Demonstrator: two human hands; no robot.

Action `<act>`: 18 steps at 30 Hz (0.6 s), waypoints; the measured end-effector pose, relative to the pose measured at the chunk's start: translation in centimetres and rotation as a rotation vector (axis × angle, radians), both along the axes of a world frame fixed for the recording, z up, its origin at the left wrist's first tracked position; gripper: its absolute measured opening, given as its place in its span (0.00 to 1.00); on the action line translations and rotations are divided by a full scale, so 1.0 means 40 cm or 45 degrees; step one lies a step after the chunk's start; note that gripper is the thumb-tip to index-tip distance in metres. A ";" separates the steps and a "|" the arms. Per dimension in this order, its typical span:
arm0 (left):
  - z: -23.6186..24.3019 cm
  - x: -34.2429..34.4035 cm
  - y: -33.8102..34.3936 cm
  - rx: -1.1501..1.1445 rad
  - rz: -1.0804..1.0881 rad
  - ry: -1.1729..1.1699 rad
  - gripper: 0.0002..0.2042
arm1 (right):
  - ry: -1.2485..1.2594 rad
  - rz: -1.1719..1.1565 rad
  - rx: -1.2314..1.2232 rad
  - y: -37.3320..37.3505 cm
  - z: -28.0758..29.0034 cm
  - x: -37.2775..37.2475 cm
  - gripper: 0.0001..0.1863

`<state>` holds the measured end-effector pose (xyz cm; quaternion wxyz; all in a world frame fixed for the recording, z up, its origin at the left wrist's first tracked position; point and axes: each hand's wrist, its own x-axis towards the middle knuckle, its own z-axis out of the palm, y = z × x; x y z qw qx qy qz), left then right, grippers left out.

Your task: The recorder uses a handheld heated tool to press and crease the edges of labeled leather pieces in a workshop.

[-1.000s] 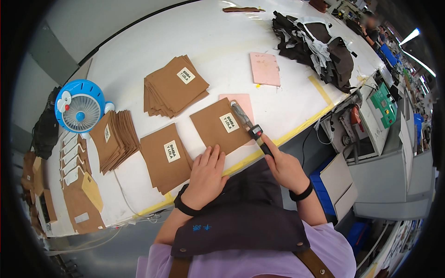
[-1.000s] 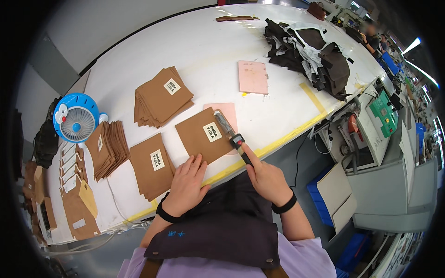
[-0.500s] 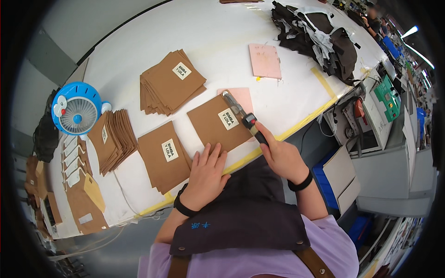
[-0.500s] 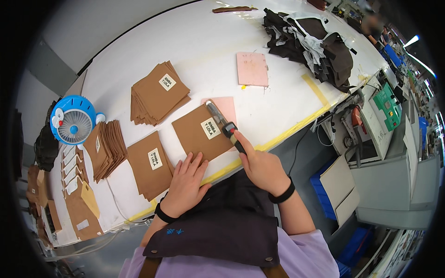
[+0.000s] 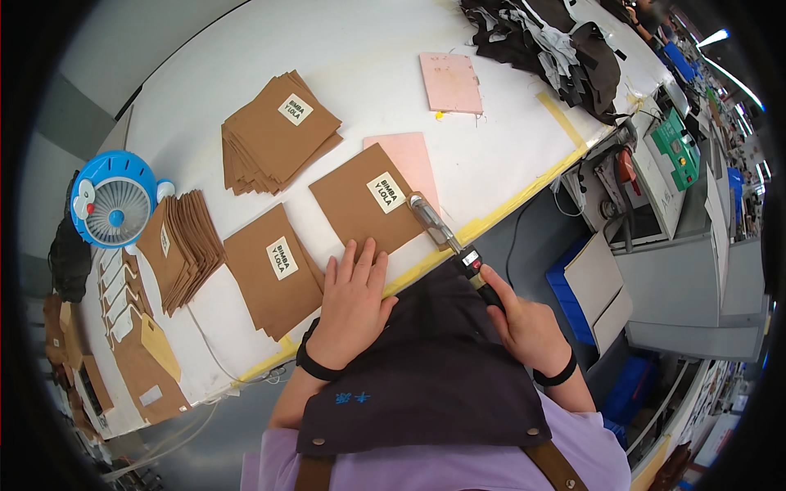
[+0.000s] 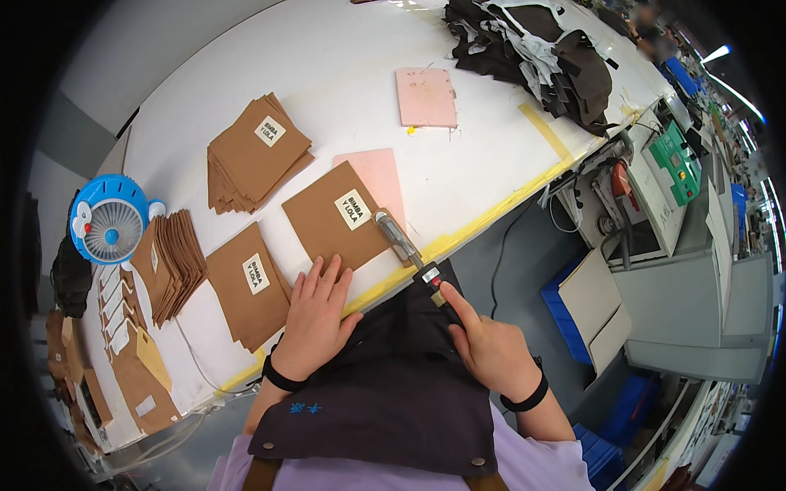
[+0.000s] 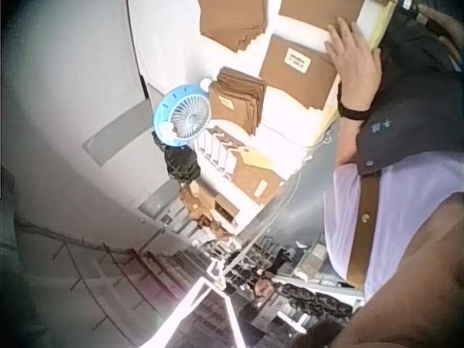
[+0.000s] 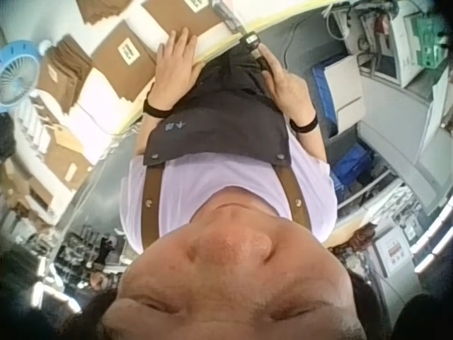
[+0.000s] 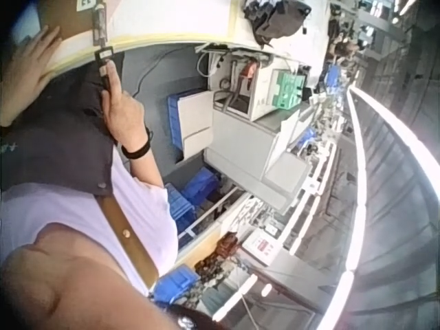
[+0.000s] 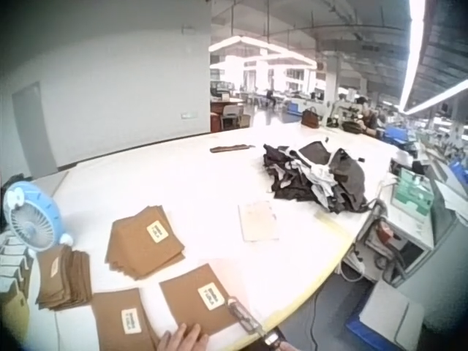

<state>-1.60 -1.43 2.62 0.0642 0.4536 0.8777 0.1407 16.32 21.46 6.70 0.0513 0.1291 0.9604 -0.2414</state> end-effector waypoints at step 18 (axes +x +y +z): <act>0.164 -0.102 -0.096 -0.102 -0.163 -0.074 0.29 | 0.129 0.070 -0.060 0.040 -0.042 -0.159 0.33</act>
